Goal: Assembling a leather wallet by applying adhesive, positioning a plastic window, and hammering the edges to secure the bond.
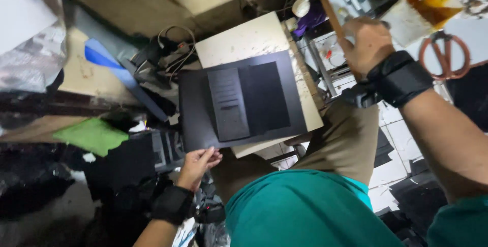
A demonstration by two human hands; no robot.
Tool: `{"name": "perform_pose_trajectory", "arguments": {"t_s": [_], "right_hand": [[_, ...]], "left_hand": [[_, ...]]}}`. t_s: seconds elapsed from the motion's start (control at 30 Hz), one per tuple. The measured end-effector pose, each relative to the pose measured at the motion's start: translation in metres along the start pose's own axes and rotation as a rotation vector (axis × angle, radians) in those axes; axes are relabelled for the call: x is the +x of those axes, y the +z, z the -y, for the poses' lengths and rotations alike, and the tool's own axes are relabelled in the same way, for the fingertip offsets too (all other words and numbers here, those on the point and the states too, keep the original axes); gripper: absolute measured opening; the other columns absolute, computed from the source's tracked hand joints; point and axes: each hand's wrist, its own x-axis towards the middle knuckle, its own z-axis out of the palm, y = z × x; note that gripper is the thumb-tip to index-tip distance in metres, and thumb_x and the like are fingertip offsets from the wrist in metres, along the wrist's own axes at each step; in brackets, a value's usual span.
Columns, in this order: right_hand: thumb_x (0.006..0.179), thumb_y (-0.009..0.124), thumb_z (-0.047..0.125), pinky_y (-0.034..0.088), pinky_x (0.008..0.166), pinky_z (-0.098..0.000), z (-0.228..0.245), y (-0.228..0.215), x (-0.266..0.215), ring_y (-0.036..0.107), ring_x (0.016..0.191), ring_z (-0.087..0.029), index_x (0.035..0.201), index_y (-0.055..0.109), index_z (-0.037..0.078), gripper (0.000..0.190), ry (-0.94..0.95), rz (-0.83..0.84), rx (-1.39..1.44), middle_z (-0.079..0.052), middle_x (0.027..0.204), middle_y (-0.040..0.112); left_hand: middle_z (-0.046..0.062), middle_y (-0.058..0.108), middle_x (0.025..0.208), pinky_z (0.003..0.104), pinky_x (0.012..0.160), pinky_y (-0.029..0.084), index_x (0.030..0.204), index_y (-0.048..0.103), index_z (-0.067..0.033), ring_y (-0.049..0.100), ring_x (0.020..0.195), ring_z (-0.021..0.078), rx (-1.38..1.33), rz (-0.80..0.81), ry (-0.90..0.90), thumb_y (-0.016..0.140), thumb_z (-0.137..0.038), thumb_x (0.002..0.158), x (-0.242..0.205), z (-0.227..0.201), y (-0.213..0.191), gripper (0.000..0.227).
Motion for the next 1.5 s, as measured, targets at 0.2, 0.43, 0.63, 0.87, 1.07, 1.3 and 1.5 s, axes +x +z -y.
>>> {"name": "perform_pose_trajectory", "arguments": {"t_s": [0.2, 0.43, 0.63, 0.87, 1.07, 1.3, 1.5], "right_hand": [[0.114, 0.05, 0.036, 0.058, 0.07, -0.0532, 0.011, -0.009, 0.028, 0.07, 0.085, -0.044, 0.134, 0.063, 0.003, 0.041, 0.184, 0.392, -0.235, -0.029, 0.097, 0.072], [0.101, 0.059, 0.029, 0.057, 0.069, -0.0513, -0.089, 0.057, 0.05, 0.071, 0.083, -0.045, 0.109, 0.073, 0.006, 0.028, -0.088, 0.085, -0.394, -0.022, 0.093, 0.075], [0.099, 0.058, 0.028, 0.056, 0.085, -0.0512, -0.071, 0.045, 0.071, 0.071, 0.104, -0.048, 0.117, 0.074, 0.007, 0.032, 0.126, 0.351, -0.332, -0.025, 0.113, 0.076], [0.095, 0.069, 0.023, 0.057, 0.08, -0.0507, -0.062, 0.038, 0.074, 0.072, 0.094, -0.044, 0.11, 0.072, 0.012, 0.019, 0.086, 0.147, -0.257, -0.019, 0.101, 0.076], [0.101, 0.059, 0.014, 0.05, 0.083, -0.0559, -0.02, -0.04, 0.038, 0.068, 0.09, -0.048, 0.115, 0.065, 0.007, 0.017, -0.034, 0.082, -0.072, -0.023, 0.096, 0.073], [0.108, 0.075, 0.018, 0.05, 0.076, -0.0457, -0.06, -0.104, 0.01, 0.069, 0.081, -0.034, 0.118, 0.068, 0.005, 0.018, -0.311, -0.103, -0.052, -0.014, 0.096, 0.072], [0.099, 0.063, 0.008, 0.052, 0.081, -0.0435, -0.099, -0.146, -0.01, 0.071, 0.096, -0.033, 0.116, 0.078, 0.014, 0.024, -0.114, -0.121, -0.091, -0.01, 0.11, 0.077]], "left_hand": [[0.023, 0.076, 0.098, 0.035, 0.087, 0.063, 0.108, 0.075, 0.0105, 0.077, 0.095, 0.0314, 0.044, -0.016, -0.105, 0.064, -0.02, 0.099, -0.036, -0.03, 0.023, 0.034], [0.022, 0.078, 0.097, 0.034, 0.084, 0.064, 0.107, 0.076, 0.009, 0.077, 0.091, 0.0274, 0.063, 0.022, -0.079, 0.066, -0.02, 0.098, -0.027, -0.022, 0.014, 0.032], [0.021, 0.077, 0.097, 0.034, 0.086, 0.065, 0.112, 0.076, 0.0094, 0.076, 0.091, 0.0275, 0.137, 0.031, -0.09, 0.064, -0.018, 0.099, -0.033, -0.033, 0.014, 0.033], [0.015, 0.075, 0.084, 0.028, 0.073, 0.06, 0.103, 0.078, 0.0051, 0.071, 0.077, 0.0193, 0.257, 0.108, -0.066, 0.065, -0.018, 0.099, -0.025, -0.027, -0.001, 0.027], [0.008, 0.077, 0.083, 0.031, 0.069, 0.052, 0.089, 0.077, -0.0055, 0.071, 0.075, 0.0186, 0.94, 0.342, 0.068, 0.064, -0.029, 0.097, -0.047, -0.12, 0.036, 0.028], [0.011, 0.072, 0.098, 0.045, 0.084, 0.052, 0.109, 0.074, -0.0108, 0.069, 0.094, 0.0341, 1.318, 0.451, 0.962, 0.072, -0.03, 0.093, 0.004, -0.159, 0.118, 0.025], [0.018, 0.056, 0.144, 0.057, 0.091, 0.053, 0.127, 0.065, -0.0095, 0.064, 0.108, 0.0467, 1.542, 0.66, 0.881, 0.073, -0.026, 0.088, 0.046, -0.14, 0.204, 0.043]]}}
